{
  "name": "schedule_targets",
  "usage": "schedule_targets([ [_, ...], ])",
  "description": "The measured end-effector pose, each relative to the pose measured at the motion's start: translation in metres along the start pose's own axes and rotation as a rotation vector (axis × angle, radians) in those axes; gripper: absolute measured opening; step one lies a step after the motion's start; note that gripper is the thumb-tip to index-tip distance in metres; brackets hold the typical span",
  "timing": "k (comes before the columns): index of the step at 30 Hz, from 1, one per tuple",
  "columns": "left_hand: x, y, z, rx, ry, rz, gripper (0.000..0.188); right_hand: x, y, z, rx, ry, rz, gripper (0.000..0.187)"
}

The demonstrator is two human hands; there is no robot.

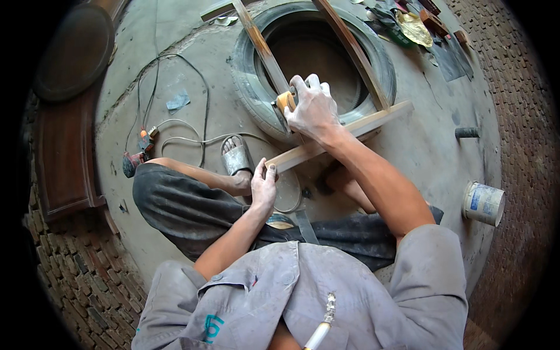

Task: The person uses an electric sander to smooth the surfaces of a wooden frame resting on a tire. They reposition the frame several times to sand different sides and edges.

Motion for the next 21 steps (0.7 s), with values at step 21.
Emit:
schedule_targets([
  [21, 0.148, 0.271, 0.095, 0.942, -0.530, 1.414, 0.005, 0.247, -0.013, 0.045, -0.049, -0.075, -0.057, 0.060],
])
Point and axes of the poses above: each hand's wrist, its own x-axis towards the middle knuckle, its own z-axis out of the palm, y = z × x, the point moved 10 cm from there along x, towards the middle knuckle, and after that the axes turned 3 degrees about -z, right-handed, at the moved point
